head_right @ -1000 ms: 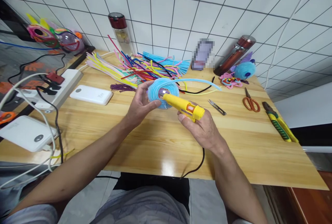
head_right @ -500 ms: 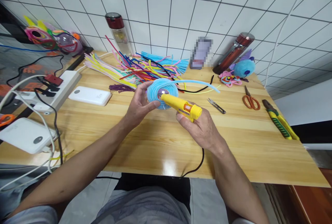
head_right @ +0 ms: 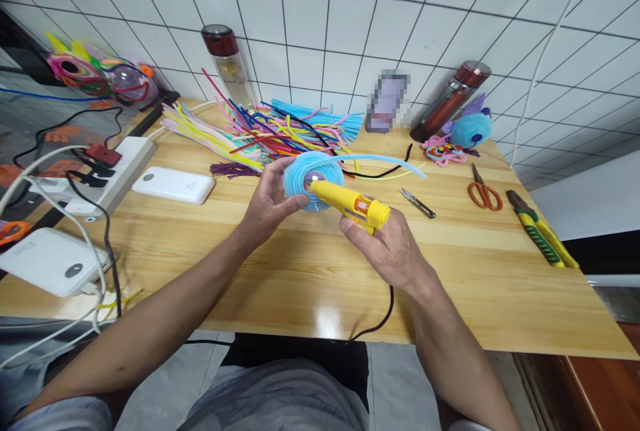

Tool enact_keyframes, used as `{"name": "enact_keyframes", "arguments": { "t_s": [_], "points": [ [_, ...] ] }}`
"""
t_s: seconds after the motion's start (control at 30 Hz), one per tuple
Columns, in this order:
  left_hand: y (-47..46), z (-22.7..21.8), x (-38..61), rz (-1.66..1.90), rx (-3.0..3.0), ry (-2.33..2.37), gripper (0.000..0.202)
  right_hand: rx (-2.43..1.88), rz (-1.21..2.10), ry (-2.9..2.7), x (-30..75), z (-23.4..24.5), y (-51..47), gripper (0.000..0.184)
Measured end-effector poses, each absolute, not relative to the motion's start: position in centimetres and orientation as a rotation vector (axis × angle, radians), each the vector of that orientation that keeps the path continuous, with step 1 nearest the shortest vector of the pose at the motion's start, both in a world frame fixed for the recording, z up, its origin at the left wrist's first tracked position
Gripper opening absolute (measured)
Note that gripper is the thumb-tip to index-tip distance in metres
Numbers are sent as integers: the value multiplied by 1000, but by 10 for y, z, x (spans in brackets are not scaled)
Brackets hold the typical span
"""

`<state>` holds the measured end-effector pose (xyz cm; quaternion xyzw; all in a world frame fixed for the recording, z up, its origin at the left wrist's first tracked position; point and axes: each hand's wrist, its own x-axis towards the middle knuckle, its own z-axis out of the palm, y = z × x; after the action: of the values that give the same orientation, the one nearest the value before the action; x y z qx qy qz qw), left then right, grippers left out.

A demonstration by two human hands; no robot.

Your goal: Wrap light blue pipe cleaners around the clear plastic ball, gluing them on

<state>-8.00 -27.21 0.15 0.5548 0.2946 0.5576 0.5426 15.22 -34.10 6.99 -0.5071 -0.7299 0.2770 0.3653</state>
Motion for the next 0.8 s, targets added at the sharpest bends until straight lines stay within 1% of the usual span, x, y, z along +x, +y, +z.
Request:
{"name": "enact_keyframes", "arguments": {
  "t_s": [0.17,0.3,0.8],
  "points": [
    [-271,1,-80,1315,1317,703,83,-1300,730,-1871,154,68,-342,23],
    [-271,0,-80,1312,1344,685,82,-1308,777,-1828,153,69,-343,21],
    [-271,-1,-80,1309,1340,683,79,-1336,820,-1759,151,69,-344,21]
  ]
}}
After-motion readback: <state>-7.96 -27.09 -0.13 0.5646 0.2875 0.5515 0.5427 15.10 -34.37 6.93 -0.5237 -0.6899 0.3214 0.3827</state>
